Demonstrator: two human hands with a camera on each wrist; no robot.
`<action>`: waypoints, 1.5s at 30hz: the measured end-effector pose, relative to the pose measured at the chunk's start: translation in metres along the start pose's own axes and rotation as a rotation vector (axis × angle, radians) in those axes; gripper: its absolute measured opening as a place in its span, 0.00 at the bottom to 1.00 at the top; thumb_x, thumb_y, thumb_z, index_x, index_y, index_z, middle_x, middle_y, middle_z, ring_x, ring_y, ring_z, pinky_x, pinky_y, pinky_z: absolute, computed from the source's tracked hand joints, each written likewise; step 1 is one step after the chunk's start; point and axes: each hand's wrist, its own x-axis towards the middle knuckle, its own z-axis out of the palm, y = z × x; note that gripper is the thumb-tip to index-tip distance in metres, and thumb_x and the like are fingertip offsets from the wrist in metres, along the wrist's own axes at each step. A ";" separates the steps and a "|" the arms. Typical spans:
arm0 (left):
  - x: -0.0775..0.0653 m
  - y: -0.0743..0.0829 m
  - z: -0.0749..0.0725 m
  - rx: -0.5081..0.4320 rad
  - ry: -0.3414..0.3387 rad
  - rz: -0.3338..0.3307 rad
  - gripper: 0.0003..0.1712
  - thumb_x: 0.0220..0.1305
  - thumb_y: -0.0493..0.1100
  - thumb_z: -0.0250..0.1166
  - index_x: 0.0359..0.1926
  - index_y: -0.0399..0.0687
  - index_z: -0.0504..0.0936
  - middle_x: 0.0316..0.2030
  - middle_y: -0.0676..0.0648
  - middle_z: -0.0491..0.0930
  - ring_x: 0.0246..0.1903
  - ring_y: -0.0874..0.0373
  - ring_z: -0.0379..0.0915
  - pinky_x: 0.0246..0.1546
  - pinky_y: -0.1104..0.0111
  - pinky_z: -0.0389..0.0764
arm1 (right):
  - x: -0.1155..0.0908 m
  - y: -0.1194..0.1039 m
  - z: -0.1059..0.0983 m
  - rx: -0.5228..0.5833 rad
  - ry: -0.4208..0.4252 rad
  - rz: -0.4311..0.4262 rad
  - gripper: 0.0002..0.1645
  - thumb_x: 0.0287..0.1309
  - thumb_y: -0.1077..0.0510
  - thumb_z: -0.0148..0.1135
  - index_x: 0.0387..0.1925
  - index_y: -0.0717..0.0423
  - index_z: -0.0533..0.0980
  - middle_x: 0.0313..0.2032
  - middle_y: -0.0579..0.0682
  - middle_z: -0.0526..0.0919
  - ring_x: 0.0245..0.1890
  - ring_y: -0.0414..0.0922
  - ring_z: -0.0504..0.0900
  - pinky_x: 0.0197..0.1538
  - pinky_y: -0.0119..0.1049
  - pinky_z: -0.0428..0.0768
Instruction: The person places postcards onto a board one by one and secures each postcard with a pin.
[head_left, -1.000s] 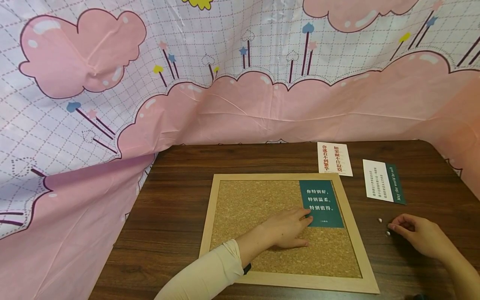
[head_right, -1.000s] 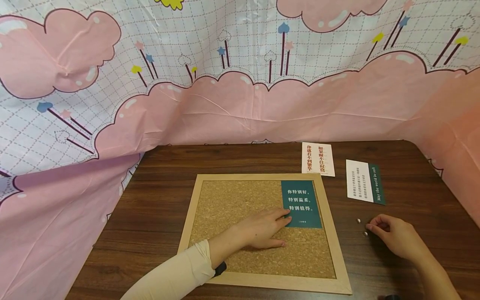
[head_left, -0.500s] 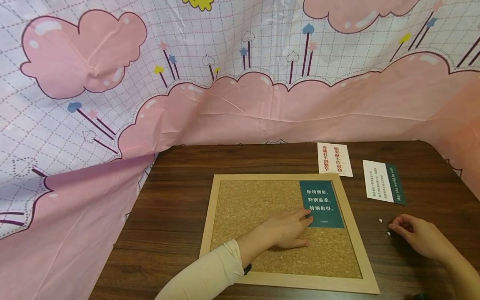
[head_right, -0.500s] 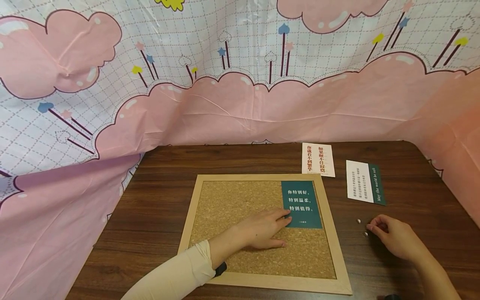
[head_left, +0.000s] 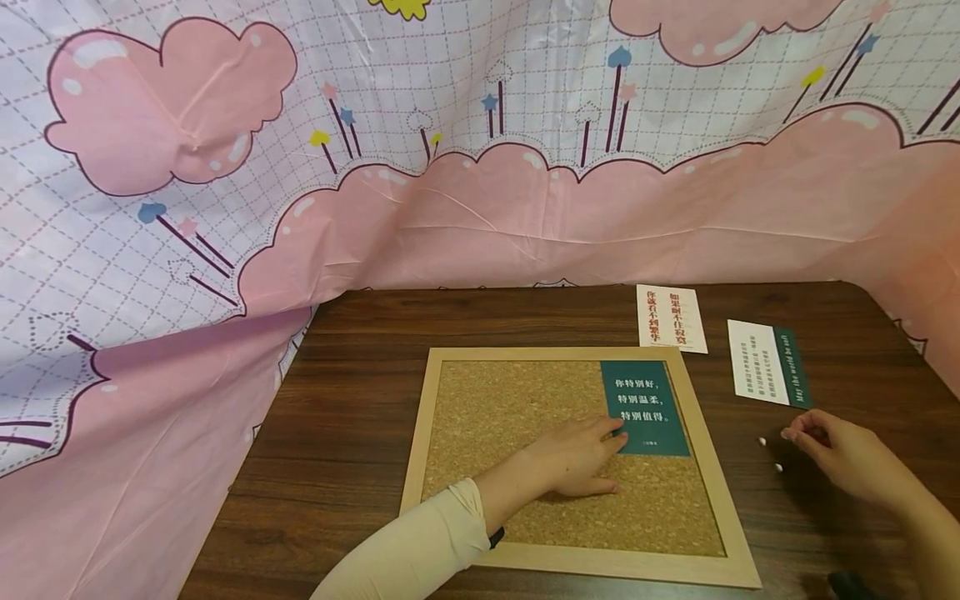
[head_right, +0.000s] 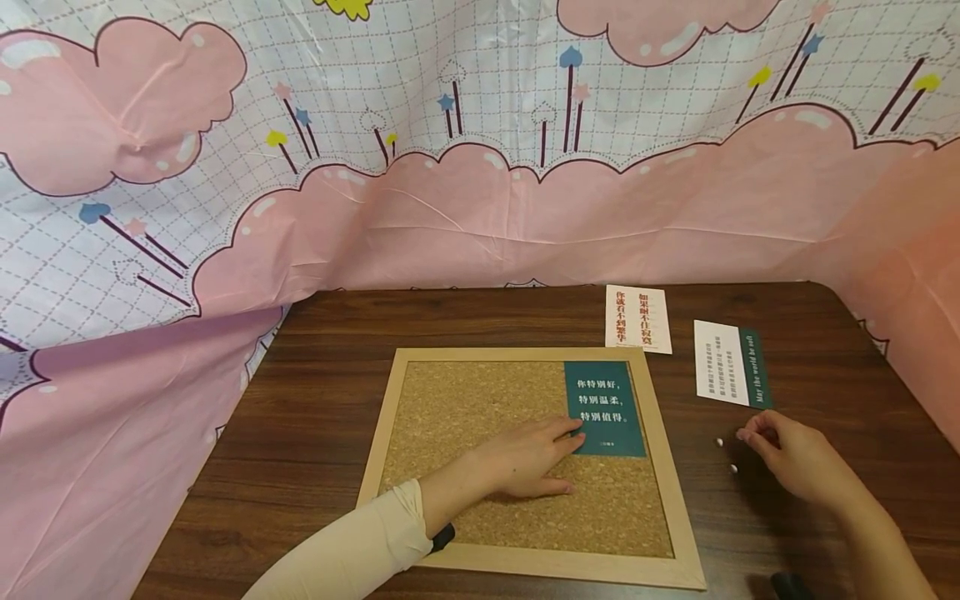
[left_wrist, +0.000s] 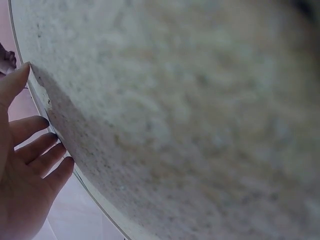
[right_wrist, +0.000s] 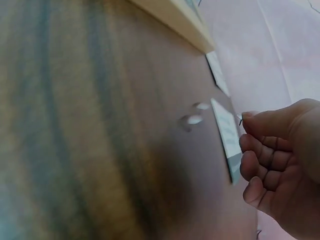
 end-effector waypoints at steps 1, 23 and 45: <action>0.000 0.000 0.000 -0.001 -0.001 0.000 0.41 0.68 0.68 0.50 0.74 0.54 0.58 0.75 0.51 0.52 0.74 0.58 0.50 0.72 0.69 0.58 | 0.002 -0.001 -0.002 0.000 0.012 -0.006 0.08 0.68 0.58 0.55 0.36 0.59 0.76 0.28 0.48 0.79 0.24 0.29 0.63 0.26 0.29 0.61; -0.001 0.000 -0.001 -0.019 -0.006 -0.002 0.41 0.67 0.68 0.50 0.74 0.54 0.58 0.75 0.51 0.52 0.74 0.58 0.50 0.72 0.69 0.58 | 0.033 -0.043 -0.026 0.016 0.129 -0.156 0.09 0.69 0.58 0.54 0.38 0.62 0.75 0.26 0.47 0.75 0.23 0.29 0.62 0.24 0.29 0.62; 0.000 0.001 0.000 -0.011 -0.001 -0.013 0.41 0.67 0.68 0.50 0.74 0.55 0.58 0.75 0.52 0.52 0.74 0.58 0.50 0.72 0.69 0.58 | 0.070 -0.110 -0.037 0.064 0.045 -0.227 0.11 0.71 0.57 0.51 0.38 0.62 0.74 0.27 0.49 0.73 0.22 0.35 0.66 0.23 0.30 0.65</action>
